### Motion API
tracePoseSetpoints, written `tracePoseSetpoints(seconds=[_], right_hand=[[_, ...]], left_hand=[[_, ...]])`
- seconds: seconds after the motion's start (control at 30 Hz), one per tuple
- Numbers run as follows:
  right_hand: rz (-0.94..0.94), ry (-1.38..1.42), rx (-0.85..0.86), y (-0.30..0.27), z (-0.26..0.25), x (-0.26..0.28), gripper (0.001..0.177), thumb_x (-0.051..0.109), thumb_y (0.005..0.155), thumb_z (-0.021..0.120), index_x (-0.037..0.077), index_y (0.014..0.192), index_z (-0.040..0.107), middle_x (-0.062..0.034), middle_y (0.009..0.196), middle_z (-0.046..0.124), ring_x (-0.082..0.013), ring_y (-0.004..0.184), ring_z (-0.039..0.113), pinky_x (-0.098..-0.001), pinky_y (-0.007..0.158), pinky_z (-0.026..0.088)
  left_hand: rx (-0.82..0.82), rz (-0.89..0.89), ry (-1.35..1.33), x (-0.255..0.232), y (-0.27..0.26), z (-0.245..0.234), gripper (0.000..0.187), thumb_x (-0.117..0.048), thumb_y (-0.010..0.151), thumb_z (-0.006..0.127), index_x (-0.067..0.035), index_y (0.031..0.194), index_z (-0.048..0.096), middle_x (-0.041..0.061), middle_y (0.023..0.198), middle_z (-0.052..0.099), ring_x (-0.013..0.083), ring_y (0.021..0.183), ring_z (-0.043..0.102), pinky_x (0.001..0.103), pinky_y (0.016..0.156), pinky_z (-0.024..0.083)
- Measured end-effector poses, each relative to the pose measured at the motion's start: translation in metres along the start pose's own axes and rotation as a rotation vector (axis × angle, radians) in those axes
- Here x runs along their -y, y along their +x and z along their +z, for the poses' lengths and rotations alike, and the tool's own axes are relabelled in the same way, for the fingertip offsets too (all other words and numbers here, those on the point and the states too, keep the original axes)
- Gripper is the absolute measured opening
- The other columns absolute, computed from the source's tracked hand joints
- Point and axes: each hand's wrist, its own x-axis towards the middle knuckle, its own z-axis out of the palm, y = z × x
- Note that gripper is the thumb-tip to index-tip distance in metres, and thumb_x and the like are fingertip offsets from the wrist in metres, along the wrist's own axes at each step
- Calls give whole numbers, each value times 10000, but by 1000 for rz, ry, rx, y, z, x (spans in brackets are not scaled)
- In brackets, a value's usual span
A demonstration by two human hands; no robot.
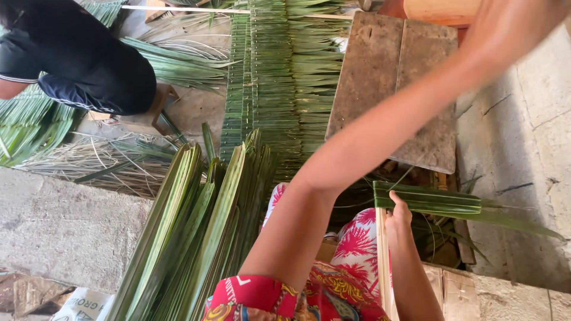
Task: Weaving palm leaves onto a wooden stick to create a thatched panel
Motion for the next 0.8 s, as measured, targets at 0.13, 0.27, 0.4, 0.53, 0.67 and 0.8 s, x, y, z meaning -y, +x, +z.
tracePoseSetpoints(seconds=[0.13, 0.27, 0.4, 0.53, 0.67, 0.8], right_hand=[[28, 35, 8, -29, 0, 16, 1014, 293, 669, 1055, -127, 1395, 484, -318, 1473, 421, -484, 1348, 464, -393, 1156, 410], [15, 33, 23, -27, -2, 14, 1013, 289, 702, 1036, -111, 1432, 457, -321, 1515, 359, -468, 1370, 437, -390, 1164, 394], [6, 27, 19, 9, -11, -8, 1055, 331, 686, 1053, -90, 1443, 451, -303, 1519, 372, -469, 1328, 485, -389, 1133, 425], [31, 0, 37, -10, -5, 5, 1103, 355, 717, 1028, -95, 1492, 385, -298, 1571, 300, -437, 1382, 437, -380, 1182, 390], [89, -61, 10, -15, -2, 14, 1085, 397, 727, 998, -39, 1516, 396, -256, 1547, 379, -353, 1374, 489, -338, 1195, 389], [-534, -831, 246, 98, -29, -64, 534, 310, 997, 661, 582, 1434, 517, 63, 1482, 519, -158, 1286, 556, -291, 1127, 435]], left_hand=[[-74, -179, 99, 54, 11, -22, 257, -103, 973, 570, -44, 1217, 627, 226, 1012, 763, 283, 699, 666, 383, 598, 531], [-163, -352, 204, 93, 8, -67, 328, -161, 953, 563, -84, 1263, 642, 248, 1059, 764, 398, 887, 691, 512, 784, 561], [-249, -518, 300, 183, 0, -73, 400, -218, 934, 555, -124, 1309, 657, 270, 1106, 764, 513, 1074, 716, 641, 970, 591], [-88, -535, 313, 222, -72, -61, 439, -242, 913, 575, -27, 1291, 638, 313, 1131, 722, 529, 1081, 688, 667, 940, 540], [146, -532, 448, 228, -137, -47, 367, -394, 897, 643, -51, 1012, 702, 227, 972, 715, 473, 928, 728, 600, 802, 614], [132, -806, 248, 222, -199, -46, 430, -402, 857, 663, -4, 693, 666, 191, 674, 683, 466, 735, 695, 591, 652, 548]])
